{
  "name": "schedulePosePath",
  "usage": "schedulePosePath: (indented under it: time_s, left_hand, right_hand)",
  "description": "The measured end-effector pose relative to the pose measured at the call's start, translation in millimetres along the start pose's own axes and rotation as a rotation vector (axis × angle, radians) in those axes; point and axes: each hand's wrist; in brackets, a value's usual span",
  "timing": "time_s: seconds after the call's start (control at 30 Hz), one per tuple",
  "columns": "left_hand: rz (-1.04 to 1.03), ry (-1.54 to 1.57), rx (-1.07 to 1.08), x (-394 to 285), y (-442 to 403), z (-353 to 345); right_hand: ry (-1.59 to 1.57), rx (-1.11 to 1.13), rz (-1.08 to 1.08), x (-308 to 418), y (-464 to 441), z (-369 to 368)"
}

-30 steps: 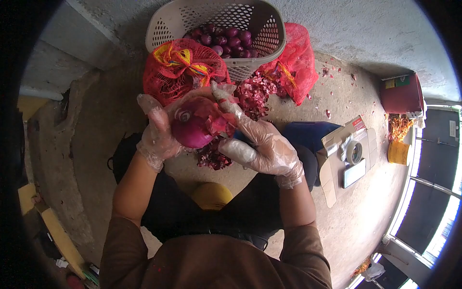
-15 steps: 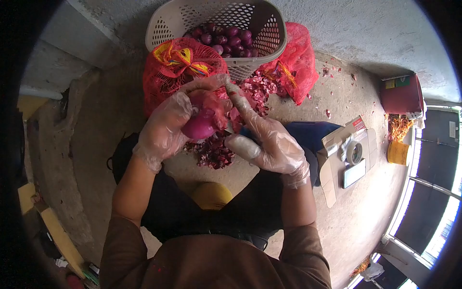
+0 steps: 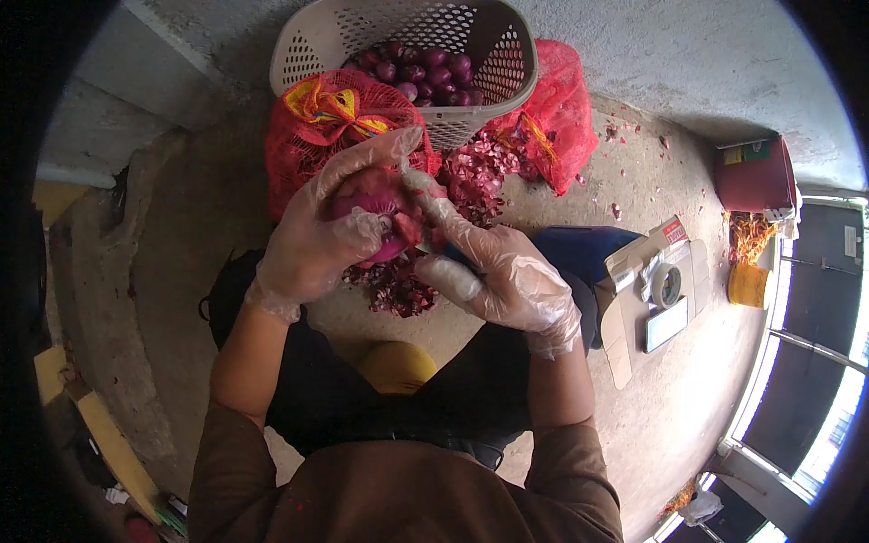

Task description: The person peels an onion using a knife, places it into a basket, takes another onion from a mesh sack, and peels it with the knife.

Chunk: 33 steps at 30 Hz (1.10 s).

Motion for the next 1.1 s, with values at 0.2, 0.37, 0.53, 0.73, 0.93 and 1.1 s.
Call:
schedulePosePath:
  time_s: [0.2,0.37,0.53,0.73,0.93,1.1]
  left_hand:
    - [-0.054,-0.079,0.001,8.9,0.7,6.8]
    - [0.01,0.027,-0.055,-1.4,-0.8,-3.7]
    - [-0.018,0.01,-0.088,0.7,-0.6,-5.3]
    - [-0.002,0.099,-0.101,-0.2,-0.2,-3.6]
    - [0.036,0.073,-0.13,-1.8,-2.5,-5.5]
    - [-0.045,-0.006,-0.056,4.1,-1.6,-6.6]
  right_hand:
    - [0.011,-0.081,0.12,-3.2,-4.5,-6.0]
    - [-0.068,-0.166,0.059,0.0,-5.6,-11.4]
    - [-0.144,-0.271,0.121,-13.4,-10.0,-15.0]
    - [-0.493,-0.279,0.128,-20.2,-9.2,-18.2]
    - [-0.337,-0.119,0.212,-28.5,-5.9,-9.3]
    - [-0.258,-0.109,0.187,-21.1,-6.4,-12.2]
Point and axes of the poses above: each hand's wrist, its own y-axis away from the middle knuckle, its own z-axis out of the back of the hand, x = y × z, and after that the axes turned 3 degrees about y, right-handed
